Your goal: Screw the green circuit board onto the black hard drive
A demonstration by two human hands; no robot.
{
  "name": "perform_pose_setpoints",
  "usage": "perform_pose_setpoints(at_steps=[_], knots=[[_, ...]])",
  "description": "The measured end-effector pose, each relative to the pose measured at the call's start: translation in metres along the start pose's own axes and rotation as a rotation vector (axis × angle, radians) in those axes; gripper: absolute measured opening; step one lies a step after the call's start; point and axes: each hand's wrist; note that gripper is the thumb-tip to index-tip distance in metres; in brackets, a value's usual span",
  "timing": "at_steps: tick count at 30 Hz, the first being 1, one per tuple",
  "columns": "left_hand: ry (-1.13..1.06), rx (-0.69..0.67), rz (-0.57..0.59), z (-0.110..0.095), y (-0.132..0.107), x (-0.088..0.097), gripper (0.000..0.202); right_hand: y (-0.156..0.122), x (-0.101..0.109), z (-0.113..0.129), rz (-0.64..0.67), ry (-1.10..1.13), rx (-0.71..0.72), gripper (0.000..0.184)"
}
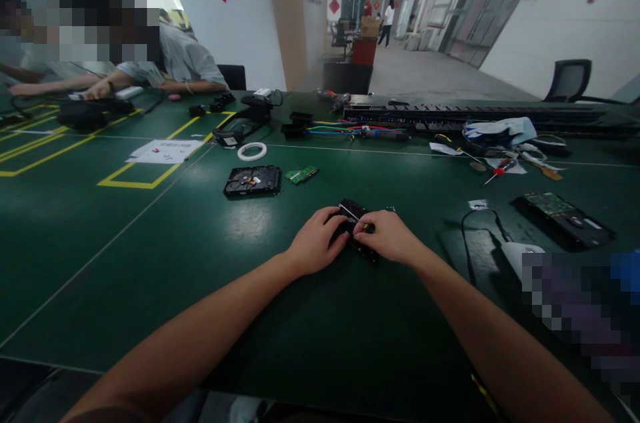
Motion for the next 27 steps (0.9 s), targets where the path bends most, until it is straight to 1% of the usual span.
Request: perform_pose_setpoints(at_steps=[12,18,27], knots=[[-0.007,0.010,0.002,0.0005,-0.0001,-0.0012,0.041,-0.0009,0.0034,-0.0011,0.008,0.025,0.016,0.013],[0.002,0.011,0.009,0.0000,0.0003,0.0000,0.040,-0.0007,0.0047,-0.0038,-0.004,0.015,0.002,0.015],[-0.006,0.008,-0.002,-0.0006,0.0007,-0.0003,0.039,-0.0008,0.0030,-0.0024,-0.001,0.019,0.002,0.012]])
Point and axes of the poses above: each hand's wrist, its own y-axis towards the middle knuckle, its own x-axis out of the back of the hand, z = x × y, and after that the axes turned 5 degrees about -y, right-handed
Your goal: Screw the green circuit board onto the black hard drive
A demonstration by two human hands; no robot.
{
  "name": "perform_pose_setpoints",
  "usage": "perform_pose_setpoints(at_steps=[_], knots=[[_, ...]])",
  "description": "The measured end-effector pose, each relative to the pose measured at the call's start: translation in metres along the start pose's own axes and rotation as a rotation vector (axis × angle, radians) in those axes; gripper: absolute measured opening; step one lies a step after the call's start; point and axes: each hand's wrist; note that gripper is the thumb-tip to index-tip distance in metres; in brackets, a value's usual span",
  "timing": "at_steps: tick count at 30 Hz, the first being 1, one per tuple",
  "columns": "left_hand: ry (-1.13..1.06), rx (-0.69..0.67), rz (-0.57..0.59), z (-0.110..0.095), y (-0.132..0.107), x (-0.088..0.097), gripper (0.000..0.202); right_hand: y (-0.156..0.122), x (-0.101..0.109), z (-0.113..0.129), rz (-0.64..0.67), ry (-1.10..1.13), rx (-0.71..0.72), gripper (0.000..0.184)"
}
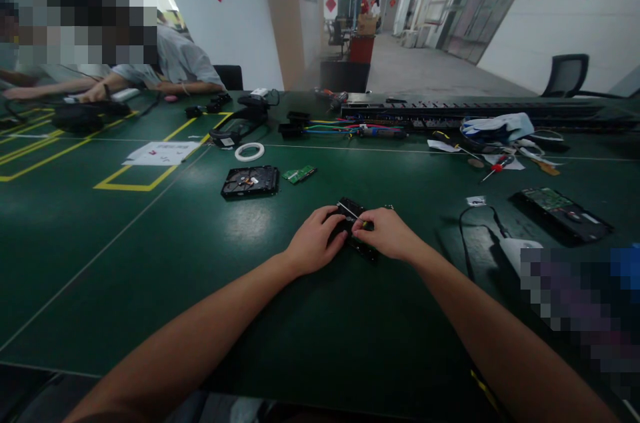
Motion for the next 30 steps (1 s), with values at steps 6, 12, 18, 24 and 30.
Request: perform_pose_setpoints(at_steps=[6,12,18,24,30], knots=[[-0.004,0.005,-0.001,0.0008,-0.0004,-0.0008,0.040,0.0007,-0.0026,-0.0017,-0.020,-0.010,0.007,0.011],[0.006,0.005,0.007,0.0010,0.0001,-0.0012,0.040,0.0012,-0.0020,-0.0017,-0.011,-0.017,0.010,0.012],[0.000,0.003,0.002,0.0016,-0.0001,-0.0021,0.041,0.0008,-0.0011,-0.0005,-0.022,-0.034,0.015,0.012],[0.011,0.008,0.012,0.0019,-0.0009,-0.0019,0.040,0.0002,0.0012,0.0001,0.001,-0.014,0.013,0.012],[0.005,0.013,0.010,0.0006,-0.0009,-0.0005,0.039,0.0004,0.0019,-0.0024,-0.005,-0.011,0.018,0.011]])
Point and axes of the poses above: each hand's wrist, its own y-axis towards the middle knuckle, its own x-axis out of the back of the hand, z = x × y, and after that the axes turned 5 degrees about -y, right-handed
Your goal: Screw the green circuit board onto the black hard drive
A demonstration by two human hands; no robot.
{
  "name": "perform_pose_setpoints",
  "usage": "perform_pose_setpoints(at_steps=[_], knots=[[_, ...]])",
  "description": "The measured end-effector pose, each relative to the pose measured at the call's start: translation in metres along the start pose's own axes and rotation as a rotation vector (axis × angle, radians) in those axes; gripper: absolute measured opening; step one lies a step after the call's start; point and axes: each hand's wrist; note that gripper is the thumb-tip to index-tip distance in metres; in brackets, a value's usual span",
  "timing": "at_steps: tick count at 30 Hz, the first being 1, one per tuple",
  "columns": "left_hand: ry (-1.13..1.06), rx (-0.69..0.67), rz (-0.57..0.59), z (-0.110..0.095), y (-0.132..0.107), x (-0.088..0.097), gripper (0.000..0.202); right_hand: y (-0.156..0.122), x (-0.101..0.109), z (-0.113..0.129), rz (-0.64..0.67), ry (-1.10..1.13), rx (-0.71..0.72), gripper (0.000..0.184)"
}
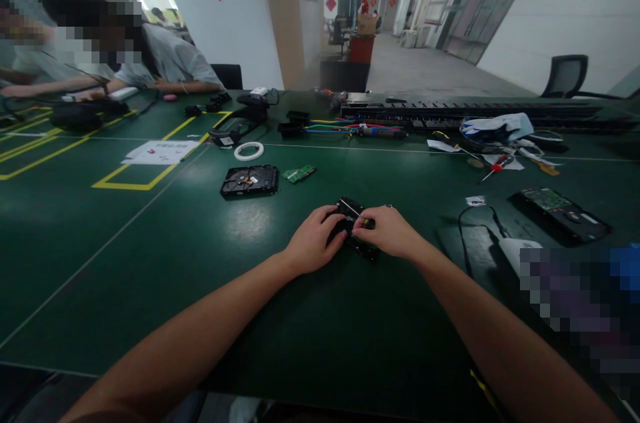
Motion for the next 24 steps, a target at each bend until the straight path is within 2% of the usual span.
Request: perform_pose_setpoints(at_steps=[11,24], knots=[[0.018,-0.003,0.011,-0.0003,0.0005,0.0003,0.039,0.0005,-0.0057,0.0021,-0.003,0.011,-0.069,0.009],[0.016,-0.004,0.006,-0.0007,0.0003,0.0005,0.037,0.0018,-0.0071,-0.0053,-0.005,0.055,-0.016,0.010]])
Point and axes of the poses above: each hand's wrist, its own y-axis towards the middle knuckle, its own x-axis out of the back of the hand, z = x × y, and after that the axes turned 5 degrees about -y, right-handed
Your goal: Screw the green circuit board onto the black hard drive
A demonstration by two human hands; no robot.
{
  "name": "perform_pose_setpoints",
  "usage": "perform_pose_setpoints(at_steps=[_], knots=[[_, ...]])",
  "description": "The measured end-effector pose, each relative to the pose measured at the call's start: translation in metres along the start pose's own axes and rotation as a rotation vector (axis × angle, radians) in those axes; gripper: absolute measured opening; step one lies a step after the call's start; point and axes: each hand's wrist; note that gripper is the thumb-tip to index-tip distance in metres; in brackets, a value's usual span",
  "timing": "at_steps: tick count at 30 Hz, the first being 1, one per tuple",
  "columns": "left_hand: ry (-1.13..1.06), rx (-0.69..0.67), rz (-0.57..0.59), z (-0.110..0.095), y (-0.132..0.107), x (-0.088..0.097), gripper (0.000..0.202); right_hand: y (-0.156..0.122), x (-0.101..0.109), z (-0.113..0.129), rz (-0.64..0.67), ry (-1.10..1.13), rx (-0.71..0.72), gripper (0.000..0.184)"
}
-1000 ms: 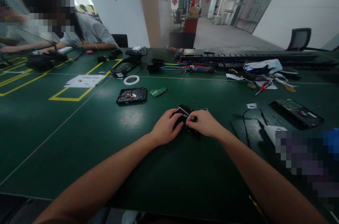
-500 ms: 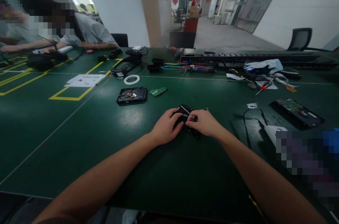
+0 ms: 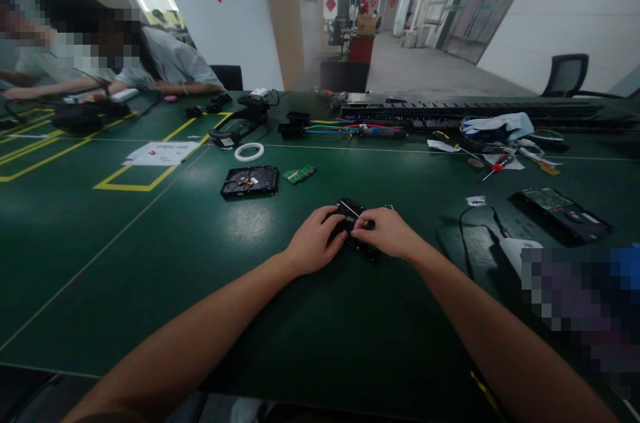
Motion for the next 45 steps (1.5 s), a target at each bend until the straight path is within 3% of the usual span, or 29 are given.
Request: perform_pose_setpoints(at_steps=[4,10,16,21,29,37,45], knots=[[0.002,0.003,0.006,0.000,0.000,-0.001,0.038,-0.001,0.005,0.001,-0.039,0.005,0.003,0.012],[0.022,0.038,0.031,-0.001,0.000,0.001,0.042,-0.005,0.025,-0.016,-0.228,-0.119,-0.027,0.019],[0.053,0.069,0.074,-0.003,0.000,0.003,0.077,-0.021,0.019,-0.047,-0.244,-0.158,-0.138,0.027],[0.088,0.093,0.079,-0.005,0.003,0.001,0.087,-0.025,0.009,-0.057,-0.187,-0.096,-0.123,0.031],[0.244,0.147,0.095,-0.024,-0.002,0.009,0.092,-0.029,0.012,-0.055,-0.126,-0.038,-0.120,0.039],[0.254,0.240,0.072,-0.048,-0.019,0.003,0.134,-0.034,0.009,-0.048,-0.112,-0.010,-0.108,0.036],[0.179,0.279,0.036,-0.046,-0.026,-0.012,0.129,-0.034,0.003,-0.040,-0.095,0.033,-0.058,0.042]])
Point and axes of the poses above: each hand's wrist, its own y-axis towards the middle knuckle, its own x-axis out of the back of the hand, z = x × y, and after that the axes turned 5 degrees about -y, right-handed
